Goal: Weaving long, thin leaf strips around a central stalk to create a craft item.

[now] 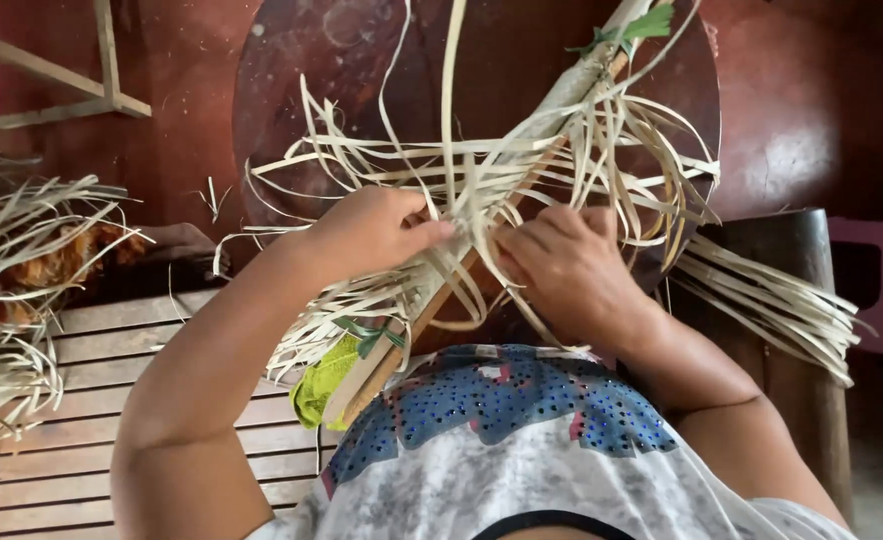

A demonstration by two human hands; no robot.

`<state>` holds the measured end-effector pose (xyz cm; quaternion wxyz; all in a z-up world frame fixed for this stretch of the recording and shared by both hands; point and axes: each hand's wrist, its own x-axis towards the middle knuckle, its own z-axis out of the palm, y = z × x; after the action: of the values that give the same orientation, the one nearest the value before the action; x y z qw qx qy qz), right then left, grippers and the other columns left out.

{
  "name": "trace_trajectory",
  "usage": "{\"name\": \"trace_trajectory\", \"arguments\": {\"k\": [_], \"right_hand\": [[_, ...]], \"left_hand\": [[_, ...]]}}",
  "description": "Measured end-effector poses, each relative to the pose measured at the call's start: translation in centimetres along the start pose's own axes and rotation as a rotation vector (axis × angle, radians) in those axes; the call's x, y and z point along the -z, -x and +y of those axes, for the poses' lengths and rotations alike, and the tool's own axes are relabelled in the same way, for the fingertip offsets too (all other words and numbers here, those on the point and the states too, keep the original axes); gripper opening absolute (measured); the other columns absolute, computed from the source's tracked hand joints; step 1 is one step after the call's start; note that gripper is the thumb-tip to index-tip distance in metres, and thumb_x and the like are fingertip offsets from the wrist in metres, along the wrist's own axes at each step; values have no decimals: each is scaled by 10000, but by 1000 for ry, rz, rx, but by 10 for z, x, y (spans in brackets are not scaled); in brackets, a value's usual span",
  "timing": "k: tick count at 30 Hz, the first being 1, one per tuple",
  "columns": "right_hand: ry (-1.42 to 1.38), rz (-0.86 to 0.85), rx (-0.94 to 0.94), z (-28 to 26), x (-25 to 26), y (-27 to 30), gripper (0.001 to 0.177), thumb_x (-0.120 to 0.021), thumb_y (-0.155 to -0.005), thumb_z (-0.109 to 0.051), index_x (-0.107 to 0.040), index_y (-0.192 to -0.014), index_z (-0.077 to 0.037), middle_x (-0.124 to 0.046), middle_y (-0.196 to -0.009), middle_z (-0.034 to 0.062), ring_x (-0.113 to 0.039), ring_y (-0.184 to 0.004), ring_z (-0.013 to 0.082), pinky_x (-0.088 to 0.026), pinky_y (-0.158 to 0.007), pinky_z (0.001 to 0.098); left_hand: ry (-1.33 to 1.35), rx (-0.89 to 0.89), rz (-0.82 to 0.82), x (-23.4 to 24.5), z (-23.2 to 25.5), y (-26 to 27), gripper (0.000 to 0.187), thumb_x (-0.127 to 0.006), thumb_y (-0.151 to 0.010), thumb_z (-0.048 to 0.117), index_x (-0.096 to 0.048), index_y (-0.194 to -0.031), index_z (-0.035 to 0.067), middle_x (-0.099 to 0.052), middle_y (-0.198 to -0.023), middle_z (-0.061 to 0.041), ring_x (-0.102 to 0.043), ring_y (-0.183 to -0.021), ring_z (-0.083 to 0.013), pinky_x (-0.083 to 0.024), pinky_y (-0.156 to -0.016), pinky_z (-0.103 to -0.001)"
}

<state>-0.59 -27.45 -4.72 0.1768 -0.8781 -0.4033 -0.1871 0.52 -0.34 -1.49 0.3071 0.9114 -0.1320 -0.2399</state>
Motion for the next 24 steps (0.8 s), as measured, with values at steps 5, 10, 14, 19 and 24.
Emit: {"name": "trace_trajectory", "arguments": {"k": [5,10,14,19,24], "right_hand": [[-58,-82,-11,-4,4,8,220,-567,-1029,-290,-736,-1029,-149,-720,-839,29,-658,-883,227,-442,-721,355],[-440,11,-102,4,12,12,104,-689,-964,-141,-753,-1021,-82,-743,-965,91,-720,-874,273,-566,-730,321],[-527,96,-146,9,9,-3,118,-679,-984,-102,-735,-1077,-55,-722,-1012,120,-720,-924,315,-572,-770,381],[-892,-197,-318,7,-15,-21,350,-694,-967,-216,-658,-1265,-37,-717,-938,188,-677,-668,259,-581,-698,351],[-1094,-98,-285,-7,-20,-29,279,-737,-893,-67,-675,-1161,-23,-714,-894,155,-719,-809,296,-565,-791,405]], "left_hand": [[41,85,-37,-7,-11,-27,526,-530,-1022,461,-566,-621,122,-538,-479,-16,-548,-484,-237,-438,-536,-363],[135,121,34,-7,-2,-4,373,-625,-956,401,-728,-958,42,-746,-845,-166,-706,-808,-380,-542,-710,-451],[180,194,41,-7,7,1,273,-728,-860,339,-713,-982,96,-757,-921,-61,-728,-951,-245,-562,-817,-373],[301,217,72,-9,5,-4,226,-757,-890,323,-717,-971,116,-728,-856,-44,-689,-861,-198,-565,-764,-346],[302,207,51,-7,7,0,198,-720,-905,276,-698,-978,93,-712,-850,-74,-676,-857,-197,-566,-726,-353]]}}
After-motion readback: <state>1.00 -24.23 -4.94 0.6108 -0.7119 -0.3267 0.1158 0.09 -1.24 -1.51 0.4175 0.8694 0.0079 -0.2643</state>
